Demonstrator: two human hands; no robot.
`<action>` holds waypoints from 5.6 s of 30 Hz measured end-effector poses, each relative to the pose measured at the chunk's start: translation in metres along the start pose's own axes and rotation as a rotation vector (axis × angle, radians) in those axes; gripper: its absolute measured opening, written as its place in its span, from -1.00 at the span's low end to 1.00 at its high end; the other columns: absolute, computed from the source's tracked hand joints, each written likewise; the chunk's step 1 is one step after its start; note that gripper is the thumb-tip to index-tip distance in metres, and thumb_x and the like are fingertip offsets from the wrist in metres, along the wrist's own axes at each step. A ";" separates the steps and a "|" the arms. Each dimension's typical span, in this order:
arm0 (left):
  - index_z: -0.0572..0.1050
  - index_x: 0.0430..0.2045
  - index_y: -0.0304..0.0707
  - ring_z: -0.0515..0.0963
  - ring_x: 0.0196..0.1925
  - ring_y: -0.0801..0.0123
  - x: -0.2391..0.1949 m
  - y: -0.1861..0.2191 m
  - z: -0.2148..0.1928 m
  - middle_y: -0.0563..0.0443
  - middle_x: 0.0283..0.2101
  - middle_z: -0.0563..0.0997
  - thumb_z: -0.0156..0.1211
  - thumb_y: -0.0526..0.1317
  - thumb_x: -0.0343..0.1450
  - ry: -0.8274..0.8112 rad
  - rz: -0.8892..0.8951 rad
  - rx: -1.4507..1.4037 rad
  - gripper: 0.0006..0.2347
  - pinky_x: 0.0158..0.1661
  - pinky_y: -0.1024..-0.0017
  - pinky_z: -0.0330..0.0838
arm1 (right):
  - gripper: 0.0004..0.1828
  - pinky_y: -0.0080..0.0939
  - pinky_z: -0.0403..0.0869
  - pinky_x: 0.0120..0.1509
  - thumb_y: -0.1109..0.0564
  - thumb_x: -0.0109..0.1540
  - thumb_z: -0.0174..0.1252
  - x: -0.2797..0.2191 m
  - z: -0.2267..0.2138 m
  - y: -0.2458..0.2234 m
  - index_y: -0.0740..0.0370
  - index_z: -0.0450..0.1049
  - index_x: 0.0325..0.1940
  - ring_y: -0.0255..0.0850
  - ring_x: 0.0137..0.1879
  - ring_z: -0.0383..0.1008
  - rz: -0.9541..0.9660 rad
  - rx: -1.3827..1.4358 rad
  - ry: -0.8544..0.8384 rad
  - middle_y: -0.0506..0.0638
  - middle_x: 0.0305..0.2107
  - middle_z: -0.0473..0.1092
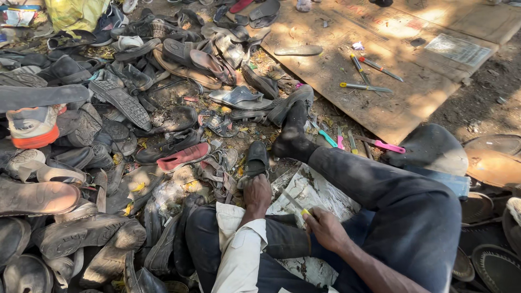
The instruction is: The person sits on the ground surrounded by a large pile of discarded footwear and uses a knife to cut and separate the sole from a shoe upper. They repeatedly pry and slice the shoe components apart, handling the shoe with both hands.
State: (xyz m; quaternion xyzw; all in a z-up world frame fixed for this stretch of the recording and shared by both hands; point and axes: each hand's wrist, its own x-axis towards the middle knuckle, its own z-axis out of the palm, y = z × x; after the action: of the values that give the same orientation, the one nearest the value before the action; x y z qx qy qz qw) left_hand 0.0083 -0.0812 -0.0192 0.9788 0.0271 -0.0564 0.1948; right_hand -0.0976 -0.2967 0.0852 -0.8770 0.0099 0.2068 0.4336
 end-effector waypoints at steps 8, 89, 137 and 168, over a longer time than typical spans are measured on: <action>0.63 -0.45 -0.29 0.59 -0.15 0.06 -0.002 0.000 0.008 -0.23 -0.23 0.64 -0.04 -0.26 0.42 0.074 0.325 0.124 -0.77 0.05 0.01 0.25 | -0.67 -0.13 0.47 -0.25 -0.08 0.31 0.07 -0.028 -0.018 -0.021 0.23 0.53 -0.26 -0.22 -0.41 0.50 0.015 0.033 0.052 0.02 -0.57 0.50; 0.63 -0.63 -0.27 0.55 -0.25 0.06 0.011 -0.009 -0.054 -0.12 -0.46 0.58 0.31 -0.12 0.31 -0.079 0.830 -0.109 -0.80 -0.03 0.11 0.36 | -0.73 -0.13 0.23 -0.56 0.02 0.40 0.00 0.060 0.082 0.006 0.25 0.45 -0.21 -0.25 -0.65 0.24 0.322 0.499 -0.174 -0.03 -0.67 0.32; 0.63 -0.21 -0.58 0.58 -0.31 0.39 0.006 0.134 0.082 0.00 -0.26 0.66 0.40 -0.28 0.37 -0.138 -0.579 -1.573 -0.75 -0.26 0.36 0.50 | -0.58 0.28 0.48 0.00 0.03 0.32 0.04 -0.014 0.057 0.069 0.34 0.15 0.11 0.33 -0.08 0.54 0.422 -0.164 0.174 0.40 -0.26 0.49; 0.50 -0.59 -0.44 0.42 -0.44 0.36 -0.102 0.058 0.072 0.01 -0.50 0.53 0.09 -0.46 0.14 -0.081 -0.462 -1.805 -0.92 -0.31 0.44 0.30 | -0.54 0.10 0.51 -0.16 -0.30 0.20 0.19 0.085 -0.030 -0.002 0.15 0.58 -0.23 0.08 -0.25 0.59 0.080 -0.638 -0.029 0.14 -0.41 0.55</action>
State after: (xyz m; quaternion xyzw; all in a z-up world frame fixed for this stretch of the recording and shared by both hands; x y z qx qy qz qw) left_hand -0.0955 -0.1655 -0.0505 0.4245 0.2479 -0.0854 0.8667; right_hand -0.0086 -0.3046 0.0717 -0.9645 -0.0272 0.2289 0.1286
